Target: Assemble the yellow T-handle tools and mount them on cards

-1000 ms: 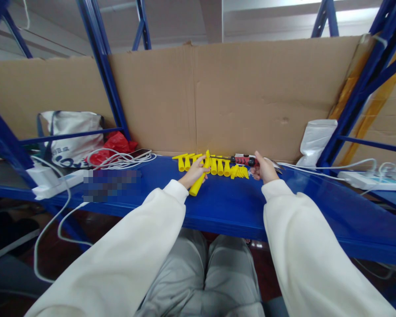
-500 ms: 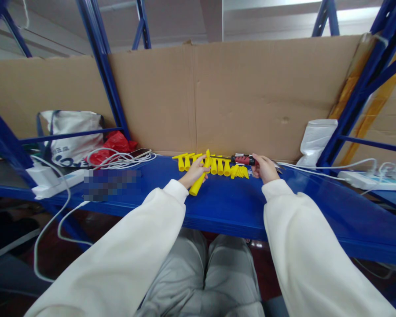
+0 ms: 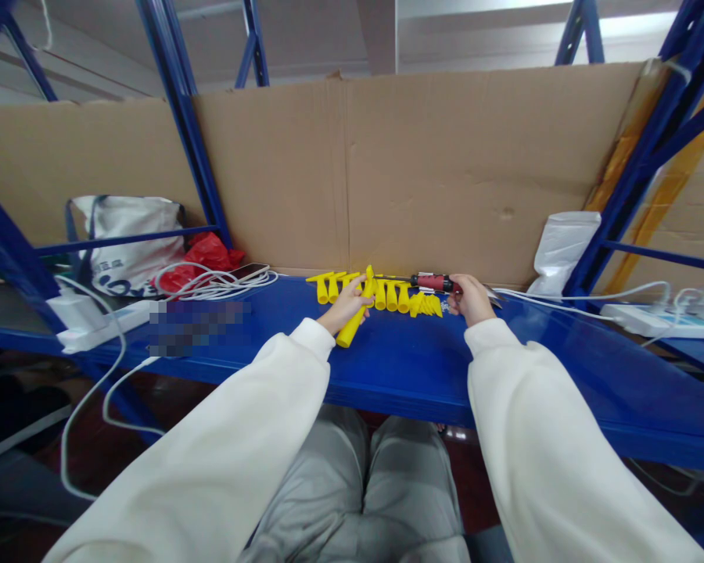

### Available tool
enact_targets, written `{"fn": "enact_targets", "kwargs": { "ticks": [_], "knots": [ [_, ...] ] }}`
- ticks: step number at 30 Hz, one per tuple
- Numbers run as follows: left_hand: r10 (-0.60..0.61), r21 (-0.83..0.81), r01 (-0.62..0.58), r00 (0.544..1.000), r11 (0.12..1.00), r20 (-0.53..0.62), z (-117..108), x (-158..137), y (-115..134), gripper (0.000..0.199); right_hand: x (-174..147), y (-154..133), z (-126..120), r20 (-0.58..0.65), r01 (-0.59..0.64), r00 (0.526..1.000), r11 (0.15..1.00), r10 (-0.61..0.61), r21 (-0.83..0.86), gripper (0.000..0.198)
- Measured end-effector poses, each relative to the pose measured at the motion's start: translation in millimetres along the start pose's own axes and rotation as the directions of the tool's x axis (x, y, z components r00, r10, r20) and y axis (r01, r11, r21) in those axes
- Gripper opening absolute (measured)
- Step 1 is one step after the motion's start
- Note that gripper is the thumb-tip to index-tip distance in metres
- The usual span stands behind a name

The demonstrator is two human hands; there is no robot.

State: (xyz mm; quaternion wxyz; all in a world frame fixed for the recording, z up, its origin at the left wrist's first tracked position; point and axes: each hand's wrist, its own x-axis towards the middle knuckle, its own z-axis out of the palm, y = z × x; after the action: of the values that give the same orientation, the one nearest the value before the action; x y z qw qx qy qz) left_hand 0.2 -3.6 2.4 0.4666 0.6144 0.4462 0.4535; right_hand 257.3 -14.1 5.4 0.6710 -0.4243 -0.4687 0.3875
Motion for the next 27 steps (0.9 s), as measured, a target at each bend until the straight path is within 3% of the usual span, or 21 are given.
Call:
{"fn": "enact_targets", "kwargs": {
  "ticks": [3,6,14,22,27],
  "knots": [
    [0.002,-0.003,-0.002,1.000,1.000,-0.002,0.5,-0.6,0.4,0.072,-4.9,-1.8,3.1,-0.072,-0.029,0.997,0.996,0.024,-0.080,0.045],
    [-0.002,0.003,0.002,1.000,1.000,-0.003,0.9,-1.3,0.9,0.072,-9.6,-2.3,4.4,-0.054,0.013,0.998,0.987,-0.022,-0.160,0.053],
    [-0.005,-0.034,0.005,1.000,0.999,-0.016,-1.0,-1.4,1.1,0.075,-7.5,-4.7,7.3,-0.060,-0.020,0.998,0.998,0.016,-0.056,0.053],
    [-0.025,-0.116,0.023,1.000,0.993,-0.015,-2.1,0.6,2.7,0.077,-1.2,-4.9,-2.4,-0.089,0.119,0.988,0.988,-0.128,-0.100,0.053],
    [-0.015,-0.122,0.012,0.999,0.992,-0.028,-3.0,0.4,3.2,0.074,2.5,-5.3,-10.3,-0.070,0.132,0.986,0.969,-0.149,-0.209,0.056]
  ]
}}
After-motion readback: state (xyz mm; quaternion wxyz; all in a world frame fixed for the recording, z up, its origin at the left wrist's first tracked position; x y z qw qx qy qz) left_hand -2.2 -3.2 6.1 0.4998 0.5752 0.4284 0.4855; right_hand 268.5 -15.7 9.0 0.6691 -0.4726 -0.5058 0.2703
